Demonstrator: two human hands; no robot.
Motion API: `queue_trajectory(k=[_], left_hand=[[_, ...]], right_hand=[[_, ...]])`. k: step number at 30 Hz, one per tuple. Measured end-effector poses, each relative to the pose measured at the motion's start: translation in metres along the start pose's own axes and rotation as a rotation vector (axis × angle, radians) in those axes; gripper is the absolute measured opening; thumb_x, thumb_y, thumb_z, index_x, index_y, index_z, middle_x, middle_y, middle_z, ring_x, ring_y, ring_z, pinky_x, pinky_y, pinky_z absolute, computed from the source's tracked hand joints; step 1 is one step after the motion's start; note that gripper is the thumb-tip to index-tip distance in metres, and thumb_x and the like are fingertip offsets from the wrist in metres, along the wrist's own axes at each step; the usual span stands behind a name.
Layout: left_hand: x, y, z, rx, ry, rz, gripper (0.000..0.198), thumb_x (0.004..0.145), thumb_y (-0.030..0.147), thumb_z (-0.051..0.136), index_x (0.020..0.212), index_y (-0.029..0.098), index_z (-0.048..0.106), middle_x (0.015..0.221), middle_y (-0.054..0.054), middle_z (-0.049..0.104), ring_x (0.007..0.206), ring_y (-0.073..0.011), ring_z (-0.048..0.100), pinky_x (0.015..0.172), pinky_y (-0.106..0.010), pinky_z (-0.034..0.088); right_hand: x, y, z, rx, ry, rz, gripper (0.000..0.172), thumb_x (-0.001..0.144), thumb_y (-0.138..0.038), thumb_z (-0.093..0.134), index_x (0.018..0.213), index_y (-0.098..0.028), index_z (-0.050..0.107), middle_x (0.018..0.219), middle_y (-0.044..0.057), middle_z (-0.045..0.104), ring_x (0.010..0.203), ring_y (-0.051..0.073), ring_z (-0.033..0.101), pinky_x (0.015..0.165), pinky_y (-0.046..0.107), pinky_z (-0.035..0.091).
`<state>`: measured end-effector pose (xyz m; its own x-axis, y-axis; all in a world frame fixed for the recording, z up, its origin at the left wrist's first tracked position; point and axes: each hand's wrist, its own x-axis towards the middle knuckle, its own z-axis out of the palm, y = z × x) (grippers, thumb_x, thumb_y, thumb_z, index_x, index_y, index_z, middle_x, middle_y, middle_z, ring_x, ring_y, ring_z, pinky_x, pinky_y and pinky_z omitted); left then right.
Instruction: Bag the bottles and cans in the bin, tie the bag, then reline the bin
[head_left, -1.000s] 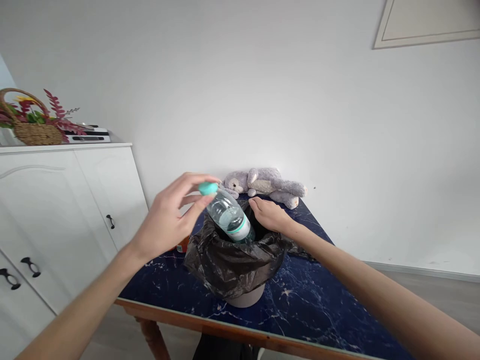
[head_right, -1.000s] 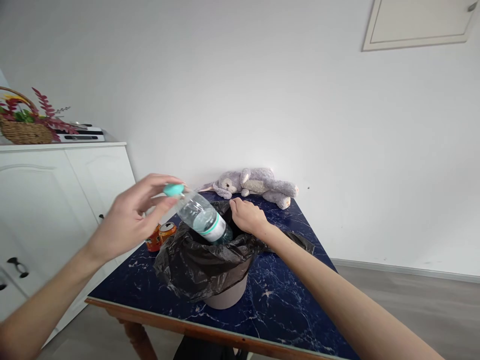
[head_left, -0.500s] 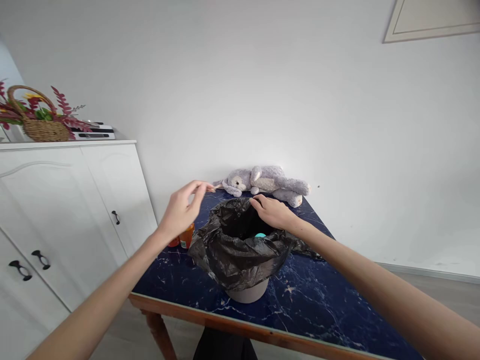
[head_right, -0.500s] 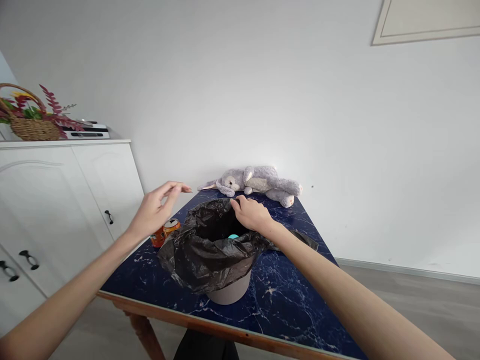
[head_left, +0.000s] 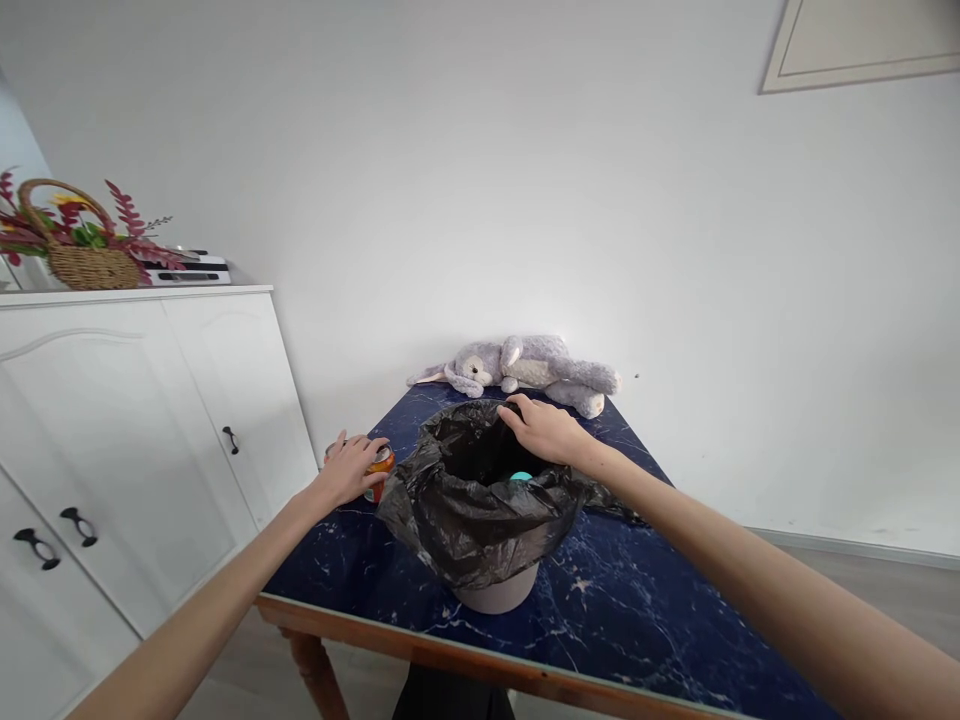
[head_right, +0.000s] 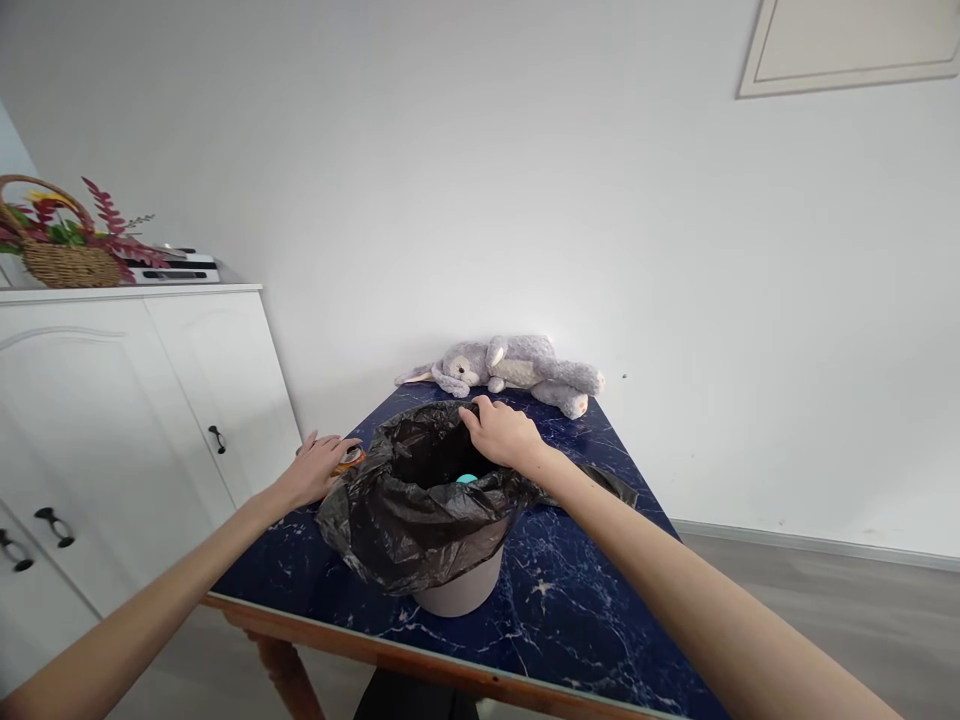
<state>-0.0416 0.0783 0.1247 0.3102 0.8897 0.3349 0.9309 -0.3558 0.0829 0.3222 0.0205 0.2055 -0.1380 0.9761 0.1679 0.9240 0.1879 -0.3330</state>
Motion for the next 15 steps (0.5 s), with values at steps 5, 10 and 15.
queue_trajectory(k=[5, 10, 15], left_hand=[[0.000, 0.029, -0.044, -0.061, 0.243, 0.005, 0.060, 0.098, 0.049, 0.061, 0.149, 0.018, 0.051, 0.144, -0.020, 0.065, 0.133, -0.0367, 0.061, 0.113, -0.056, 0.047], [-0.008, 0.093, -0.118, -0.434, 0.818, 0.138, 0.059, 0.096, 0.047, 0.074, 0.146, 0.026, 0.052, 0.148, -0.011, 0.061, 0.136, -0.0300, 0.061, 0.116, -0.048, 0.050], [-0.030, 0.148, -0.143, -0.514, 0.469, 0.317, 0.056, 0.091, 0.047, 0.079, 0.141, 0.031, 0.057, 0.143, -0.007, 0.065, 0.133, -0.0301, 0.064, 0.111, -0.046, 0.055]], right_hand=[[0.002, 0.002, 0.002, -0.005, 0.005, -0.005, 0.054, 0.111, -0.054, 0.031, 0.148, -0.022, 0.054, 0.143, 0.018, 0.068, 0.133, 0.040, 0.064, 0.106, 0.051, 0.048], [0.003, 0.004, 0.004, -0.011, 0.003, -0.003, 0.052, 0.112, -0.052, 0.030, 0.147, -0.023, 0.054, 0.142, 0.017, 0.069, 0.130, 0.040, 0.066, 0.105, 0.052, 0.048], [0.003, 0.004, 0.005, -0.016, 0.000, -0.007, 0.052, 0.112, -0.050, 0.030, 0.150, -0.022, 0.052, 0.144, 0.017, 0.068, 0.131, 0.040, 0.065, 0.105, 0.052, 0.049]])
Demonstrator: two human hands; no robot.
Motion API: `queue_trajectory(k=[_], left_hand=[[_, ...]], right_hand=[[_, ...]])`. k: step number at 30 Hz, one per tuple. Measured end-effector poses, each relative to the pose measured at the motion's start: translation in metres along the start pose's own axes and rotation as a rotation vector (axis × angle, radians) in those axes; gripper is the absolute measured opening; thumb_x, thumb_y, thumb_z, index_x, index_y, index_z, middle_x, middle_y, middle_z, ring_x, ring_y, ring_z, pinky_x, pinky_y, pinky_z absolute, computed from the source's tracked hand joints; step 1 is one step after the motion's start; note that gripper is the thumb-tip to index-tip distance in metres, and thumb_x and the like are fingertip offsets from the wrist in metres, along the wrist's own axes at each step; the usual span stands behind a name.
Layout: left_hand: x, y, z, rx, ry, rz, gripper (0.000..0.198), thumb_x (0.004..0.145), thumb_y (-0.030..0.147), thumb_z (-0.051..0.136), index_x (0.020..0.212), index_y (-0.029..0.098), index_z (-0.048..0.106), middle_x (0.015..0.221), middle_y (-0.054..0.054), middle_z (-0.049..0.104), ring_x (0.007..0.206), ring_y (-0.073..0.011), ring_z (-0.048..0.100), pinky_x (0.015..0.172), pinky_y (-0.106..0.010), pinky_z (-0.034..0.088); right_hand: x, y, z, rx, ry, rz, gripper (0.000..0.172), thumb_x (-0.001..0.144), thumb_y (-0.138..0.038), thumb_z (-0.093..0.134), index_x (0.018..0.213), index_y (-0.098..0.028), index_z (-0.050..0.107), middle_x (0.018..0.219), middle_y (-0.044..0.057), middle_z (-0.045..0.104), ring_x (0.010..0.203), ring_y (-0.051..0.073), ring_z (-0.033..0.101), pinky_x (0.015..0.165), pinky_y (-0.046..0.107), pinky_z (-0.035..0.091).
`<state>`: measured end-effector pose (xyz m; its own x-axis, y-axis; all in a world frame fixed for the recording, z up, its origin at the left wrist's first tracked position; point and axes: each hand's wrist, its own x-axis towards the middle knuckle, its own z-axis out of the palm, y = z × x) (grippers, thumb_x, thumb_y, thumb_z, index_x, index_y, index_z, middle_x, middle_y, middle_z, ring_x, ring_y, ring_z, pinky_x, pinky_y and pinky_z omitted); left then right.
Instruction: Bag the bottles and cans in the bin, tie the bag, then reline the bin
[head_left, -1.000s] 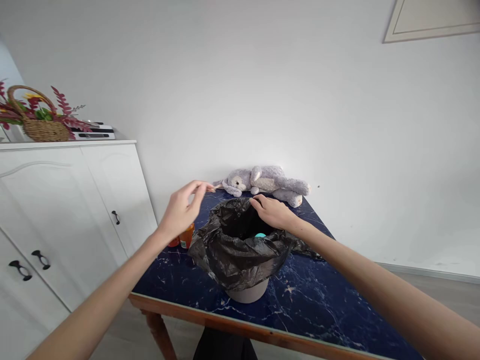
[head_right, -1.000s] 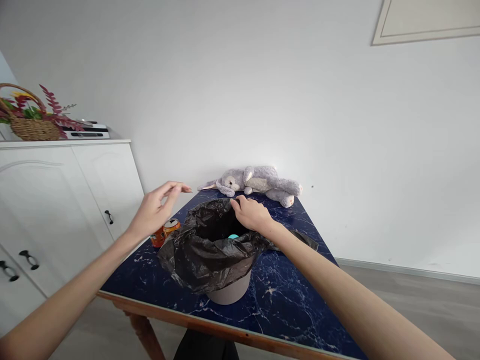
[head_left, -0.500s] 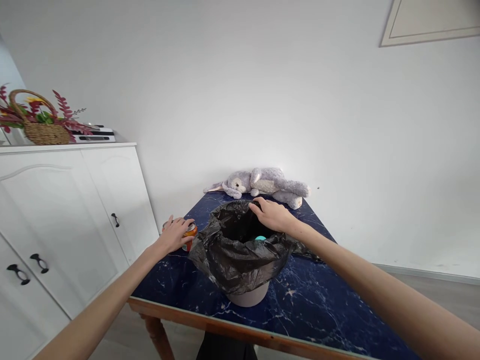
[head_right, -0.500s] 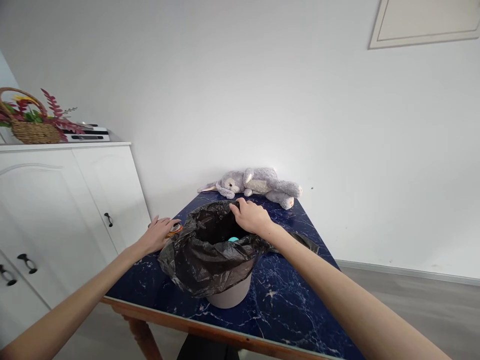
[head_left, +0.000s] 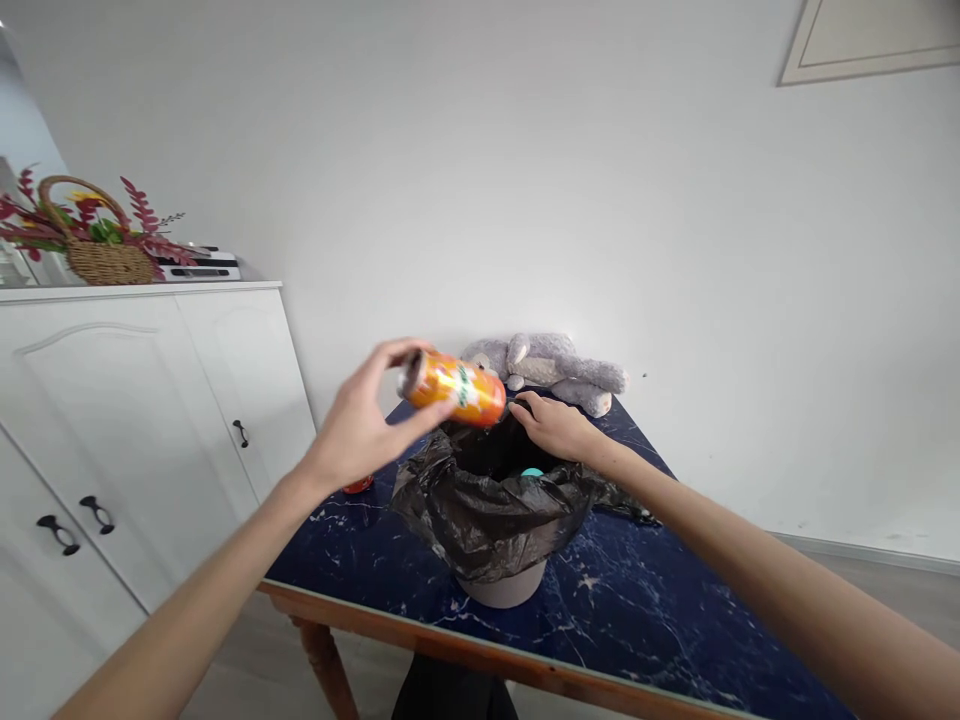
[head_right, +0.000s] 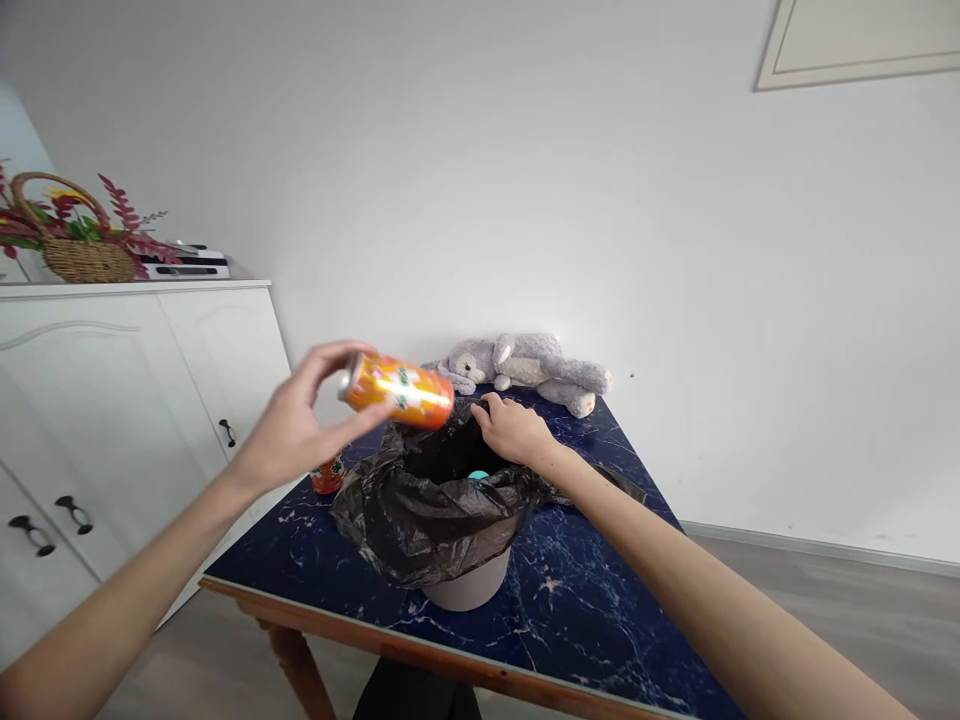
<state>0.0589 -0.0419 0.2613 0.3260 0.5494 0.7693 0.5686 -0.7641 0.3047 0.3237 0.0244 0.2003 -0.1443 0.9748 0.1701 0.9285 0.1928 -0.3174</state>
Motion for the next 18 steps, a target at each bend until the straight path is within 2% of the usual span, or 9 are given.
queue_trajectory(k=[3, 4, 6, 8, 10, 12, 15, 16, 18], left_hand=[[-0.009, 0.014, 0.009, 0.075, -0.301, -0.030, 0.059, 0.095, 0.051, 0.074, 0.148, 0.036, 0.053, 0.155, -0.005, 0.058, 0.143, -0.0315, 0.056, 0.120, -0.049, 0.048], [-0.011, 0.013, 0.011, 0.082, -0.339, -0.044, 0.060, 0.098, 0.053, 0.070, 0.152, 0.037, 0.050, 0.159, -0.005, 0.055, 0.146, -0.0316, 0.053, 0.122, -0.049, 0.045], [-0.013, 0.001, 0.011, 0.106, -0.298, -0.072, 0.057, 0.103, 0.057, 0.060, 0.154, 0.036, 0.047, 0.161, -0.005, 0.053, 0.149, -0.0310, 0.050, 0.123, -0.048, 0.043], [-0.015, -0.025, 0.008, 0.198, -0.186, -0.091, 0.052, 0.106, 0.058, 0.053, 0.150, 0.031, 0.051, 0.157, -0.007, 0.057, 0.147, -0.0309, 0.050, 0.123, -0.047, 0.041], [-0.019, -0.065, 0.005, 0.363, -0.125, -0.113, 0.051, 0.106, 0.059, 0.048, 0.144, 0.026, 0.056, 0.151, -0.011, 0.061, 0.148, -0.0326, 0.047, 0.124, -0.049, 0.037], [-0.029, -0.111, 0.004, 0.535, -0.238, -0.245, 0.056, 0.104, 0.061, 0.043, 0.144, 0.024, 0.055, 0.153, -0.013, 0.058, 0.150, -0.0351, 0.042, 0.125, -0.052, 0.034], [-0.055, -0.171, 0.009, 0.590, -0.342, -0.400, 0.069, 0.093, 0.064, 0.054, 0.141, 0.017, 0.060, 0.147, -0.025, 0.060, 0.141, -0.0494, 0.049, 0.115, -0.065, 0.040], [-0.065, -0.185, 0.012, 0.602, -0.362, -0.444, 0.072, 0.089, 0.065, 0.057, 0.140, 0.014, 0.061, 0.145, -0.028, 0.060, 0.136, -0.0523, 0.053, 0.111, -0.067, 0.042], [-0.084, -0.203, 0.018, 0.602, -0.392, -0.506, 0.075, 0.087, 0.063, 0.058, 0.143, 0.013, 0.060, 0.146, -0.030, 0.057, 0.122, -0.0506, 0.064, 0.100, -0.061, 0.052]], right_hand=[[0.000, 0.000, 0.001, -0.001, -0.001, -0.004, 0.049, 0.113, -0.046, 0.030, 0.150, -0.022, 0.051, 0.143, 0.017, 0.068, 0.130, 0.036, 0.066, 0.106, 0.050, 0.049], [0.000, 0.001, 0.001, 0.000, -0.001, -0.006, 0.048, 0.113, -0.044, 0.030, 0.150, -0.021, 0.052, 0.143, 0.016, 0.068, 0.129, 0.035, 0.067, 0.106, 0.050, 0.049], [0.000, 0.001, 0.000, 0.006, 0.001, -0.007, 0.047, 0.114, -0.043, 0.031, 0.148, -0.020, 0.054, 0.140, 0.015, 0.069, 0.127, 0.032, 0.068, 0.106, 0.051, 0.050], [0.000, 0.001, 0.000, 0.016, 0.005, -0.006, 0.047, 0.114, -0.046, 0.034, 0.146, -0.020, 0.055, 0.137, 0.014, 0.069, 0.123, 0.029, 0.068, 0.106, 0.052, 0.050], [0.000, 0.001, 0.000, 0.029, 0.013, -0.005, 0.048, 0.113, -0.050, 0.037, 0.146, -0.019, 0.056, 0.136, 0.013, 0.069, 0.121, 0.028, 0.069, 0.107, 0.052, 0.050], [0.000, 0.001, 0.000, 0.040, 0.018, -0.003, 0.049, 0.113, -0.052, 0.040, 0.146, -0.020, 0.056, 0.136, 0.013, 0.069, 0.120, 0.028, 0.068, 0.107, 0.052, 0.050], [0.001, 0.001, -0.001, 0.052, 0.022, -0.002, 0.050, 0.112, -0.053, 0.043, 0.146, -0.020, 0.057, 0.137, 0.013, 0.068, 0.121, 0.028, 0.068, 0.108, 0.053, 0.050], [0.001, 0.001, -0.001, 0.055, 0.022, -0.001, 0.050, 0.111, -0.054, 0.044, 0.146, -0.020, 0.057, 0.137, 0.013, 0.068, 0.121, 0.028, 0.068, 0.108, 0.053, 0.050], [0.000, 0.001, -0.001, 0.059, 0.021, 0.000, 0.050, 0.111, -0.054, 0.045, 0.146, -0.020, 0.057, 0.137, 0.013, 0.068, 0.122, 0.028, 0.067, 0.108, 0.054, 0.050]])
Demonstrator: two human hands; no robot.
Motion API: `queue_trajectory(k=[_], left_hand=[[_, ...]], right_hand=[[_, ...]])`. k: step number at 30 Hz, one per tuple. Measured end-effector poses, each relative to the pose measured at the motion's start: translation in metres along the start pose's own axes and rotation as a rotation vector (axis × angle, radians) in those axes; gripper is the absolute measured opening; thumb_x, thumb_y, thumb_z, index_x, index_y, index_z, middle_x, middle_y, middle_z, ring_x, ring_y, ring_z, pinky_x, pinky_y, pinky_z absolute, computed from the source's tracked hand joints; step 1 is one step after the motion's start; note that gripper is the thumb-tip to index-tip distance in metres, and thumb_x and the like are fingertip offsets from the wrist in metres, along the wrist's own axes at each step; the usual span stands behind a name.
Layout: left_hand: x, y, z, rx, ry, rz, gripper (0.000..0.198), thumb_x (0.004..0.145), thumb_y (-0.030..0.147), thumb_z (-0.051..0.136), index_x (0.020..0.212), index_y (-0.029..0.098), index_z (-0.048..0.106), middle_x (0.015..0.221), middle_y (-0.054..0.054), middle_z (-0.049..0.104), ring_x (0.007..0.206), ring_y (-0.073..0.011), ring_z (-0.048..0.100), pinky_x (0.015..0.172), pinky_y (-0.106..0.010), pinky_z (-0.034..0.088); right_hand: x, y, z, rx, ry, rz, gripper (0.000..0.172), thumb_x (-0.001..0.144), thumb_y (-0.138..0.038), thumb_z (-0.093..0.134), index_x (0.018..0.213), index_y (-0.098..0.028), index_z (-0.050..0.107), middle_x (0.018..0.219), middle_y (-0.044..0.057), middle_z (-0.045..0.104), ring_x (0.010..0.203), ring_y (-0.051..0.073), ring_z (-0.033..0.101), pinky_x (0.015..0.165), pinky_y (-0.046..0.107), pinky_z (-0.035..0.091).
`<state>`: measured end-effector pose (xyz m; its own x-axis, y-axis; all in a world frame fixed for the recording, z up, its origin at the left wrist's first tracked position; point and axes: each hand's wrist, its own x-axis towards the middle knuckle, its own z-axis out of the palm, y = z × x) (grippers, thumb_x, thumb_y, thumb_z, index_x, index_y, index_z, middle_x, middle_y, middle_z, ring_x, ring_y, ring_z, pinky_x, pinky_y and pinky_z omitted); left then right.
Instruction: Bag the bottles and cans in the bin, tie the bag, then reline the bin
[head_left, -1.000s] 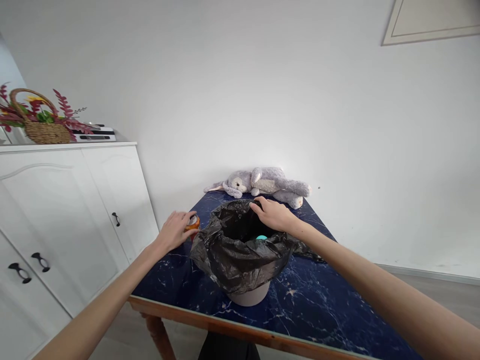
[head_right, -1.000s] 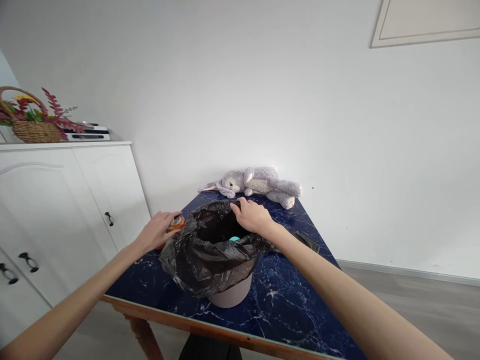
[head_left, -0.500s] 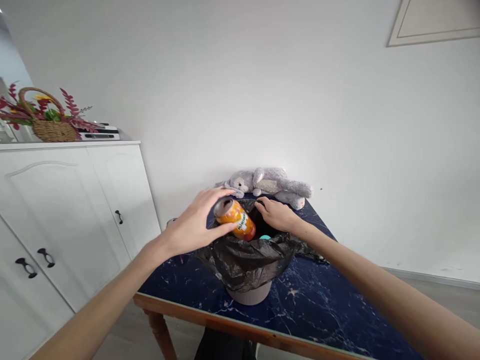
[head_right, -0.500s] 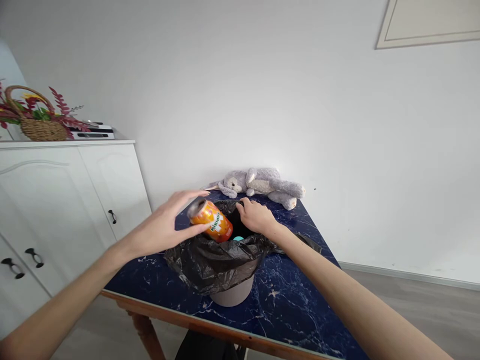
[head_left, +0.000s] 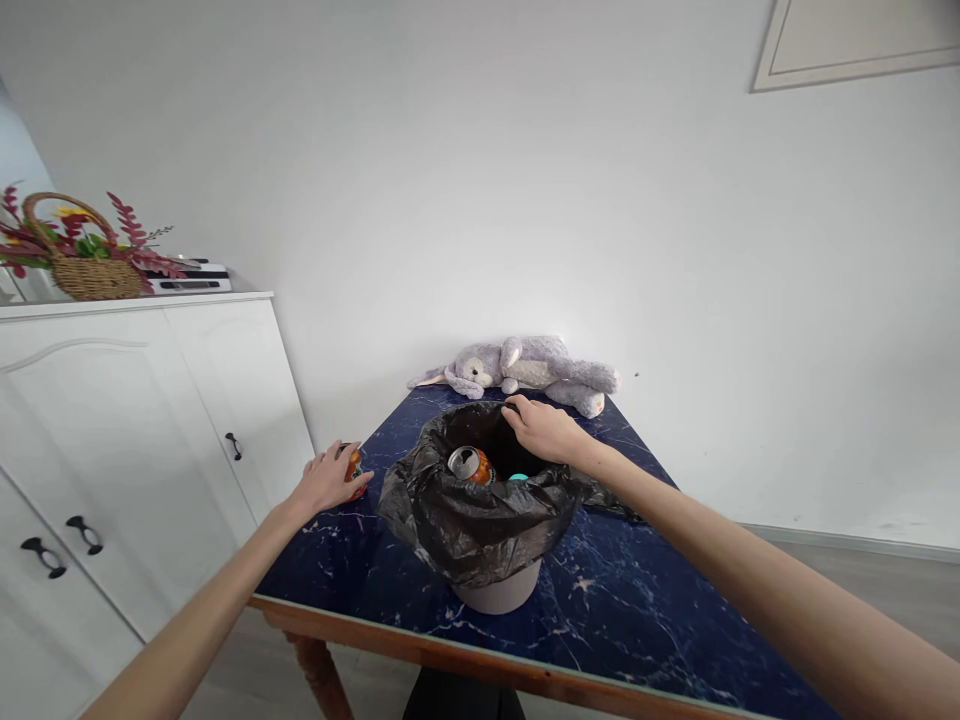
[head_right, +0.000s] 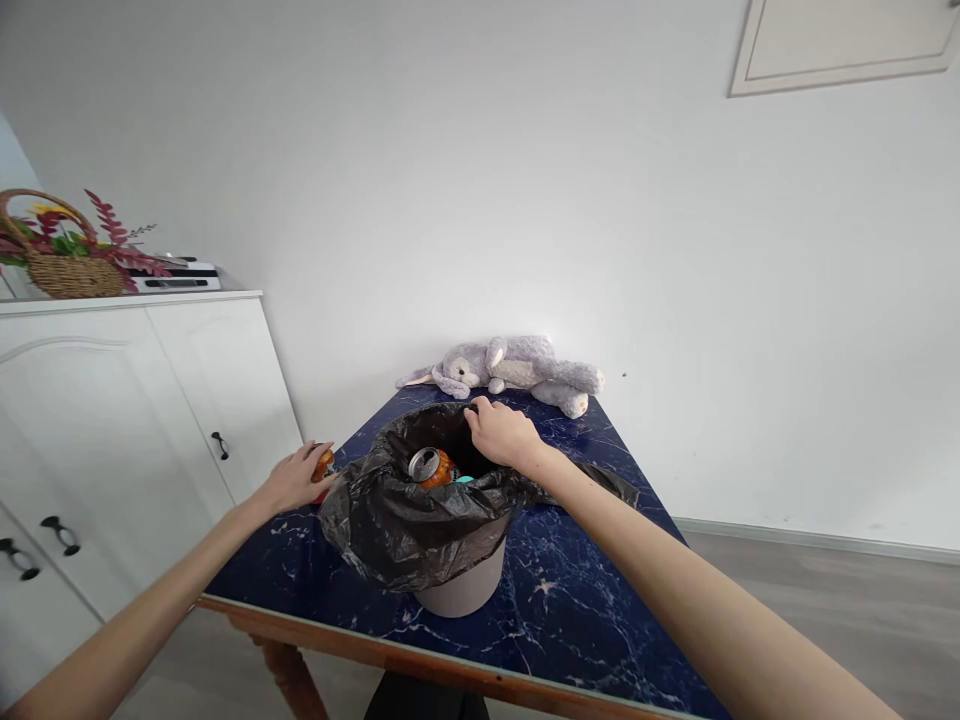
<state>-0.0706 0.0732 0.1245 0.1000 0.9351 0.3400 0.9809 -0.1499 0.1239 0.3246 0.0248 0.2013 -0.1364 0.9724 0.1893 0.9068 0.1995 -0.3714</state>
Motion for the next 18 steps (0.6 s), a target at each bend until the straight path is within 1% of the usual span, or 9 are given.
queue_trajectory(k=[2, 4, 8, 10, 12, 13, 14, 15, 18], left_hand=[[-0.007, -0.006, 0.012, -0.013, -0.012, -0.026, 0.071, 0.092, 0.058, 0.053, 0.147, 0.015, 0.056, 0.149, -0.028, 0.053, 0.111, -0.0442, 0.070, 0.088, -0.053, 0.057], [-0.011, -0.005, 0.014, -0.034, 0.006, -0.036, 0.061, 0.097, 0.052, 0.047, 0.146, 0.018, 0.057, 0.145, -0.025, 0.054, 0.102, -0.0394, 0.073, 0.079, -0.048, 0.059], [-0.010, 0.015, -0.013, -0.101, 0.160, -0.034, 0.052, 0.103, 0.049, 0.042, 0.143, 0.019, 0.057, 0.144, -0.023, 0.052, 0.102, -0.0380, 0.072, 0.077, -0.049, 0.061], [-0.011, 0.037, -0.040, -0.149, 0.308, -0.029, 0.053, 0.106, 0.051, 0.041, 0.150, 0.021, 0.047, 0.153, -0.022, 0.045, 0.120, -0.0386, 0.067, 0.092, -0.052, 0.061], [-0.018, 0.067, -0.071, -0.228, 0.469, 0.015, 0.054, 0.108, 0.052, 0.044, 0.156, 0.026, 0.038, 0.156, -0.016, 0.044, 0.141, -0.0347, 0.054, 0.109, -0.048, 0.056], [-0.023, 0.084, -0.087, -0.390, 0.595, 0.085, 0.053, 0.106, 0.050, 0.053, 0.153, 0.027, 0.044, 0.155, -0.015, 0.047, 0.142, -0.0335, 0.054, 0.111, -0.046, 0.056], [-0.030, 0.101, -0.101, -0.542, 0.649, 0.163, 0.051, 0.104, 0.049, 0.059, 0.150, 0.029, 0.048, 0.156, -0.012, 0.048, 0.139, -0.0318, 0.057, 0.110, -0.044, 0.058], [-0.036, 0.119, -0.113, -0.669, 0.633, 0.238, 0.050, 0.103, 0.046, 0.063, 0.149, 0.030, 0.050, 0.157, -0.010, 0.049, 0.137, -0.0303, 0.060, 0.110, -0.043, 0.058], [-0.052, 0.167, -0.133, -0.840, 0.428, 0.462, 0.044, 0.100, 0.039, 0.070, 0.142, 0.032, 0.060, 0.151, -0.008, 0.058, 0.134, -0.0294, 0.063, 0.109, -0.045, 0.061]], right_hand=[[0.000, 0.000, -0.001, 0.005, 0.000, 0.001, 0.050, 0.111, -0.054, 0.046, 0.146, -0.020, 0.058, 0.138, 0.013, 0.068, 0.122, 0.028, 0.067, 0.108, 0.054, 0.051], [-0.001, -0.001, -0.001, 0.011, 0.001, 0.004, 0.050, 0.111, -0.054, 0.048, 0.146, -0.020, 0.058, 0.138, 0.012, 0.068, 0.121, 0.028, 0.068, 0.108, 0.054, 0.051], [0.000, 0.000, -0.001, 0.028, 0.004, 0.009, 0.048, 0.110, -0.053, 0.051, 0.145, -0.020, 0.058, 0.136, 0.012, 0.068, 0.119, 0.027, 0.068, 0.107, 0.054, 0.053], [0.001, 0.001, 0.000, 0.040, 0.005, 0.007, 0.048, 0.110, -0.053, 0.051, 0.144, -0.020, 0.059, 0.135, 0.012, 0.068, 0.119, 0.027, 0.068, 0.107, 0.054, 0.052], [0.002, 0.002, 0.002, 0.056, 0.007, 0.005, 0.048, 0.110, -0.053, 0.051, 0.144, -0.020, 0.059, 0.135, 0.012, 0.068, 0.120, 0.027, 0.068, 0.107, 0.054, 0.052], [0.002, 0.003, 0.003, 0.066, 0.009, 0.004, 0.048, 0.110, -0.053, 0.051, 0.144, -0.020, 0.059, 0.135, 0.012, 0.068, 0.120, 0.028, 0.068, 0.107, 0.055, 0.051], [0.002, 0.003, 0.004, 0.079, 0.012, 0.002, 0.047, 0.110, -0.052, 0.051, 0.143, -0.020, 0.059, 0.135, 0.012, 0.068, 0.120, 0.028, 0.067, 0.108, 0.055, 0.051], [0.002, 0.004, 0.005, 0.096, 0.017, -0.002, 0.046, 0.110, -0.050, 0.050, 0.142, -0.019, 0.060, 0.134, 0.012, 0.069, 0.120, 0.028, 0.067, 0.108, 0.056, 0.050], [0.002, 0.004, 0.004, 0.174, 0.050, -0.038, 0.041, 0.113, -0.043, 0.037, 0.132, -0.019, 0.064, 0.130, 0.013, 0.071, 0.123, 0.029, 0.067, 0.111, 0.051, 0.047]])
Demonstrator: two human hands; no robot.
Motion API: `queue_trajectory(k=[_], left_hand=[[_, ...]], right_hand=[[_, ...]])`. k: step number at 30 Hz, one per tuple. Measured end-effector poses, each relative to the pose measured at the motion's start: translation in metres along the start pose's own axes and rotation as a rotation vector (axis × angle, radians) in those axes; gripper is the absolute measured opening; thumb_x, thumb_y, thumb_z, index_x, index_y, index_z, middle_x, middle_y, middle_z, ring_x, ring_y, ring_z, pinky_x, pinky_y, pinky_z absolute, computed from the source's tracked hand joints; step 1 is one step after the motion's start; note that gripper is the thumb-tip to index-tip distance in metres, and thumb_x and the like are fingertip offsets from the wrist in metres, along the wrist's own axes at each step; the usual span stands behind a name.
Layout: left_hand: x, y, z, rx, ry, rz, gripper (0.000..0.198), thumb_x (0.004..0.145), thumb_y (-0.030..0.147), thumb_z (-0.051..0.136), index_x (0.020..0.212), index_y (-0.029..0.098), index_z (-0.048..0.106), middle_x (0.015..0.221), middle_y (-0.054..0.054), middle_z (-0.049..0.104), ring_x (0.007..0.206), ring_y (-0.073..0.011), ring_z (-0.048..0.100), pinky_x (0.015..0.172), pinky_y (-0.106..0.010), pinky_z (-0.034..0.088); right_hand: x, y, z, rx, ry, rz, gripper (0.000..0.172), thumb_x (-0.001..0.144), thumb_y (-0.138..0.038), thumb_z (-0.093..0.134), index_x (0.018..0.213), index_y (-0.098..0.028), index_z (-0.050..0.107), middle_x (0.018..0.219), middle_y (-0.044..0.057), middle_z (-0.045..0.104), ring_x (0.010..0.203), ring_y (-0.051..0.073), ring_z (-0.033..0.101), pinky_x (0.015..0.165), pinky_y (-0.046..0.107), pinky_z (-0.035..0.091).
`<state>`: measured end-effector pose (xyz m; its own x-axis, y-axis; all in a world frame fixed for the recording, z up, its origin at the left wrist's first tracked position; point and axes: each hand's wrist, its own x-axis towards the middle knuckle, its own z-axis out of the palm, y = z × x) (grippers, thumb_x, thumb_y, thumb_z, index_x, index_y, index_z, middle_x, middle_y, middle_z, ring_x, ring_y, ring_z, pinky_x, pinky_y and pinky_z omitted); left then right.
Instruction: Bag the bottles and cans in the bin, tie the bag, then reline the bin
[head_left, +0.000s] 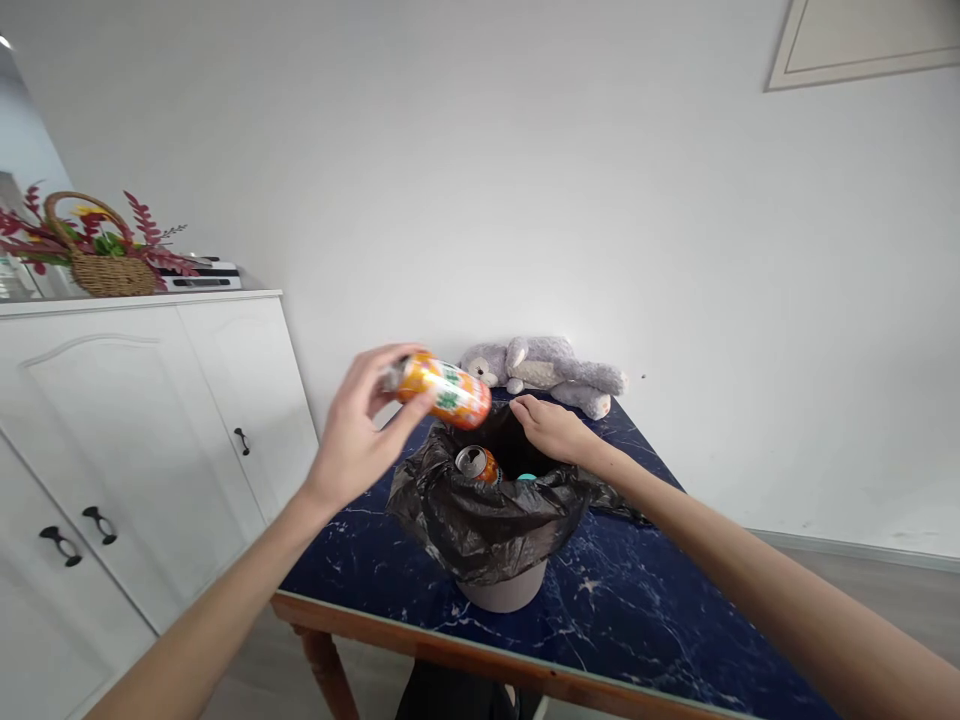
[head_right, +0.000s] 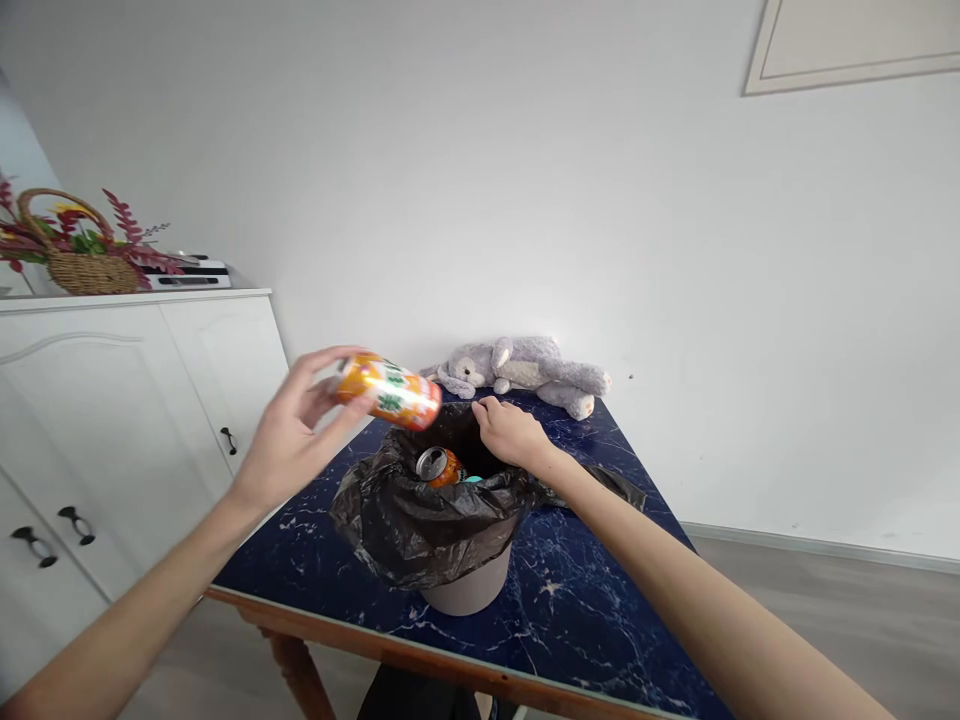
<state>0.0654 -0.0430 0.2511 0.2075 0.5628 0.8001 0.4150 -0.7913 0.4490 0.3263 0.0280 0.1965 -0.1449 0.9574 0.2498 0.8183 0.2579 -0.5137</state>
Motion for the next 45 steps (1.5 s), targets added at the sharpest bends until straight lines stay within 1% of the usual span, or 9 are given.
queue_trajectory(k=[6, 9, 14, 20, 26, 30, 36, 40, 45], left_hand=[[0.001, 0.011, 0.034, 0.079, -0.374, 0.119, 0.036, 0.099, 0.038, 0.072, 0.135, 0.036, 0.068, 0.154, -0.005, 0.060, 0.147, -0.0298, 0.053, 0.127, -0.053, 0.041], [-0.004, -0.003, 0.023, 0.064, -0.354, 0.035, 0.026, 0.106, 0.043, 0.061, 0.126, 0.031, 0.072, 0.144, -0.005, 0.069, 0.140, -0.0270, 0.060, 0.125, -0.047, 0.042], [-0.023, -0.038, -0.018, 0.221, -0.224, -0.370, 0.044, 0.101, 0.065, 0.057, 0.119, 0.028, 0.072, 0.130, -0.010, 0.075, 0.123, -0.0328, 0.071, 0.103, -0.044, 0.057], [-0.033, -0.053, -0.024, -0.245, -0.519, -0.909, 0.050, 0.091, 0.075, 0.064, 0.110, 0.031, 0.077, 0.105, -0.007, 0.083, 0.103, -0.0315, 0.079, 0.079, -0.037, 0.065], [-0.015, -0.042, 0.001, -0.558, -0.130, -1.015, 0.039, 0.072, 0.038, 0.094, 0.103, 0.021, 0.077, 0.100, -0.007, 0.082, 0.084, -0.0220, 0.077, 0.068, -0.028, 0.061], [0.004, -0.034, 0.005, -0.553, 0.022, -0.958, 0.056, 0.066, 0.021, 0.091, 0.119, 0.021, 0.071, 0.084, -0.001, 0.077, 0.066, -0.0147, 0.069, 0.055, -0.022, 0.050], [0.020, -0.009, -0.002, -0.603, 0.146, -0.766, 0.062, 0.058, 0.015, 0.086, 0.117, 0.023, 0.069, 0.083, 0.004, 0.069, 0.066, -0.0111, 0.064, 0.056, -0.019, 0.046], [0.009, 0.007, -0.015, -0.575, 0.264, -0.617, 0.055, 0.057, 0.016, 0.090, 0.107, 0.023, 0.069, 0.078, 0.007, 0.059, 0.058, -0.0067, 0.051, 0.049, -0.017, 0.038], [-0.024, 0.010, -0.036, -0.502, 0.343, -0.617, 0.053, 0.060, 0.021, 0.095, 0.104, 0.025, 0.067, 0.085, 0.006, 0.055, 0.063, -0.0081, 0.052, 0.050, -0.017, 0.041]], right_hand=[[-0.017, 0.011, -0.010, 0.255, 0.146, -0.043, 0.051, 0.113, -0.046, 0.017, 0.130, -0.021, 0.058, 0.138, 0.011, 0.069, 0.133, 0.023, 0.061, 0.117, 0.037, 0.042], [-0.042, 0.028, -0.015, 0.381, 0.151, -0.011, 0.051, 0.111, -0.054, 0.022, 0.133, -0.024, 0.057, 0.142, 0.009, 0.067, 0.134, 0.024, 0.062, 0.117, 0.038, 0.045], [-0.093, 0.066, -0.013, 0.634, 0.018, 0.205, 0.055, 0.103, -0.071, 0.045, 0.133, -0.029, 0.065, 0.145, 0.011, 0.067, 0.130, 0.031, 0.066, 0.106, 0.047, 0.058], [-0.111, 0.088, 0.002, 1.241, -0.371, 0.477, 0.060, 0.092, -0.062, 0.076, 0.135, -0.024, 0.061, 0.114, 0.016, 0.075, 0.100, 0.030, 0.078, 0.087, 0.047, 0.067], [-0.095, 0.057, -0.020, 1.434, -0.177, 0.447, 0.020, 0.094, -0.027, 0.077, 0.112, -0.023, 0.068, 0.092, 0.004, 0.076, 0.081, 0.018, 0.075, 0.075, 0.030, 0.066], [-0.084, 0.040, -0.042, 1.413, 0.022, 0.431, 0.035, 0.083, -0.012, 0.082, 0.113, -0.025, 0.069, 0.083, -0.002, 0.073, 0.068, 0.015, 0.068, 0.055, 0.023, 0.058], [-0.089, 0.029, -0.079, 1.363, 0.287, 0.302, 0.037, 0.079, -0.006, 0.078, 0.110, -0.025, 0.074, 0.082, -0.001, 0.070, 0.065, 0.012, 0.061, 0.051, 0.019, 0.053], [-0.111, 0.035, -0.091, 1.414, 0.401, 0.250, 0.034, 0.073, -0.007, 0.083, 0.101, -0.024, 0.074, 0.077, -0.003, 0.060, 0.055, 0.007, 0.046, 0.048, 0.014, 0.050], [-0.148, 0.054, -0.071, 1.483, 0.481, 0.346, 0.050, 0.056, -0.018, 0.100, 0.098, -0.022, 0.075, 0.080, -0.005, 0.053, 0.058, 0.005, 0.041, 0.050, 0.013, 0.051]])
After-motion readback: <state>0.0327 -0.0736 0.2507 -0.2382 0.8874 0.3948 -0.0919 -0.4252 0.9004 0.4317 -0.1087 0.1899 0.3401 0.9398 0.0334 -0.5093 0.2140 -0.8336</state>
